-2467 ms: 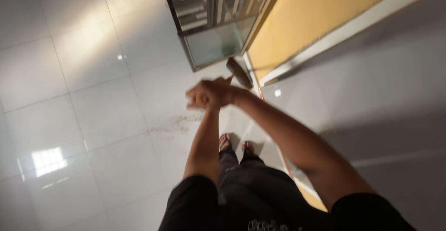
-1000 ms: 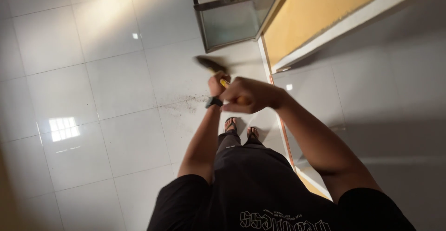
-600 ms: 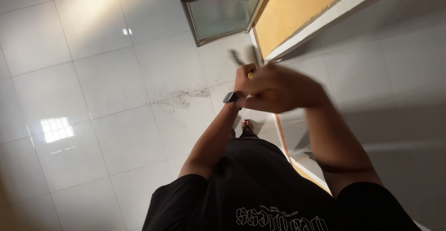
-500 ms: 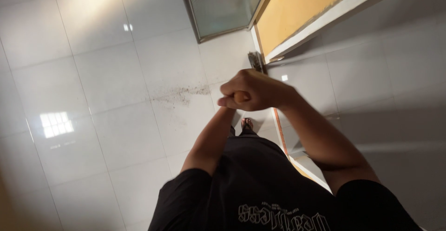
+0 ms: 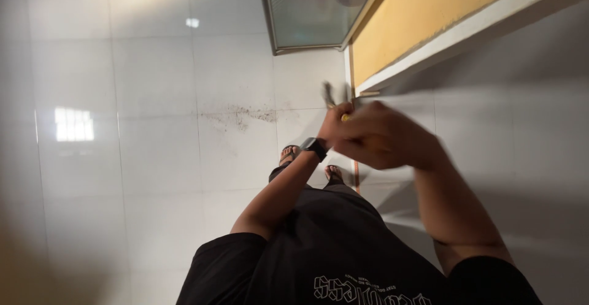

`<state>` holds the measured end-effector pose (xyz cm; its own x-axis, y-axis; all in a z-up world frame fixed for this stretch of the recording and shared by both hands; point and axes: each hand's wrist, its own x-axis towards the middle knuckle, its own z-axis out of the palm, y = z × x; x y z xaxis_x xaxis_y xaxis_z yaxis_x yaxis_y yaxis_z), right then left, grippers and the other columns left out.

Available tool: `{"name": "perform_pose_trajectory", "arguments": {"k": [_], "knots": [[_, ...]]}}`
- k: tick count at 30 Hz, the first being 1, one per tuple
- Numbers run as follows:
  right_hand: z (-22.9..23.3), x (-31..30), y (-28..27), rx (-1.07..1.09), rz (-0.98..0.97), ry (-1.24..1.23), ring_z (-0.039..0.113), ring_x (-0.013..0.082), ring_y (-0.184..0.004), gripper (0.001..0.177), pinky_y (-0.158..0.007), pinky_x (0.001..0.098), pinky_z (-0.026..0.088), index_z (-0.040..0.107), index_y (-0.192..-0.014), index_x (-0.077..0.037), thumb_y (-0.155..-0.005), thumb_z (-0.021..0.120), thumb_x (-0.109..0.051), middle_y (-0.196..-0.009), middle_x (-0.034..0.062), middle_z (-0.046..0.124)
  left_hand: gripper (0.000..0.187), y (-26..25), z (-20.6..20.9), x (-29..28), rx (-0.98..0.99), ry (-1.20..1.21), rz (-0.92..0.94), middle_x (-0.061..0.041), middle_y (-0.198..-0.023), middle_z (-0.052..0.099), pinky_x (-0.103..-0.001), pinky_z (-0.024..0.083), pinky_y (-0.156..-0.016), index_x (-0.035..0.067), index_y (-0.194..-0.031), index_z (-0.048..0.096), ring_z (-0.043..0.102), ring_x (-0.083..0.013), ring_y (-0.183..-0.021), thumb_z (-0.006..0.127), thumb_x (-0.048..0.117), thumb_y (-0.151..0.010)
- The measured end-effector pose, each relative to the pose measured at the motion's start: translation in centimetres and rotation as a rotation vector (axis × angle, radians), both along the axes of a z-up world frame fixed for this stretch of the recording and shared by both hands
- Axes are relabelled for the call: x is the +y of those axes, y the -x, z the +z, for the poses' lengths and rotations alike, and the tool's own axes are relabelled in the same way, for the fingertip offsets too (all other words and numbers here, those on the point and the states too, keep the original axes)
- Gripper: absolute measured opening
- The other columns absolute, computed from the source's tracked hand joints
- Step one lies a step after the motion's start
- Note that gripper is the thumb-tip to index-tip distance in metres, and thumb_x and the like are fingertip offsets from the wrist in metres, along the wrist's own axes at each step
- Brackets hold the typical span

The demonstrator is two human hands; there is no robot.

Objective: Sweep the tiled floor using a broom.

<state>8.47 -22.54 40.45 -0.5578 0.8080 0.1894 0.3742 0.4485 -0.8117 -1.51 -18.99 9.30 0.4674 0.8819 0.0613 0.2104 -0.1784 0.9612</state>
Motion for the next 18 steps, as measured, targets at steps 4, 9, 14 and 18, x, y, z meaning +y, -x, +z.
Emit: {"name": "perform_pose_trajectory", "arguments": {"k": [4,9,14,18], "knots": [[-5.7,-0.7,0.9,0.041,0.082,0.115,0.046,0.0218,-0.049,0.036,-0.049,0.0372,0.037,0.05,-0.068,-0.005,-0.092,0.077,-0.012,-0.055,0.0081,0.045,0.029,1.6,-3.6,0.0,0.088,-0.023,0.069,-0.014,-0.071,0.063,-0.039,0.048,-0.062,0.002,-0.075,0.059,0.061,-0.0256,-0.067,0.078,0.023,-0.083],[-11.1,-4.3,-2.0,0.297,0.037,0.056,0.045,0.0164,-0.055,0.032,-0.053,0.0339,0.035,0.053,-0.076,-0.001,-0.098,0.074,-0.01,-0.063,0.009,0.048,0.026,3.1,-12.9,-2.2,0.187,-0.02,0.099,-0.017,-0.071,0.064,-0.044,0.048,-0.062,0.003,-0.072,0.062,0.063,-0.0314,-0.067,0.073,0.025,-0.081],[-6.0,-5.9,-7.2,0.164,-0.01,0.066,0.046,0.0131,-0.053,0.015,-0.052,0.0316,0.036,0.066,-0.086,-0.001,-0.098,0.071,-0.008,-0.062,0.0062,0.05,0.027,-2.8,-8.9,-3.9,0.15,-0.034,0.257,-0.018,-0.072,0.066,-0.042,0.05,-0.06,0.001,-0.075,0.059,0.065,-0.0338,-0.066,0.076,0.021,-0.082],[0.7,-5.5,-8.7,0.131,0.016,-0.042,0.047,0.0104,-0.047,0.021,-0.049,0.0304,0.033,0.061,-0.077,-0.002,-0.093,0.073,-0.01,-0.059,0.0039,0.054,0.024,-9.0,-4.4,-7.2,-0.037,-0.11,0.329,-0.017,-0.079,0.071,-0.041,0.054,-0.061,0.002,-0.086,0.07,0.069,-0.0316,-0.07,0.081,0.021,-0.075]]}}
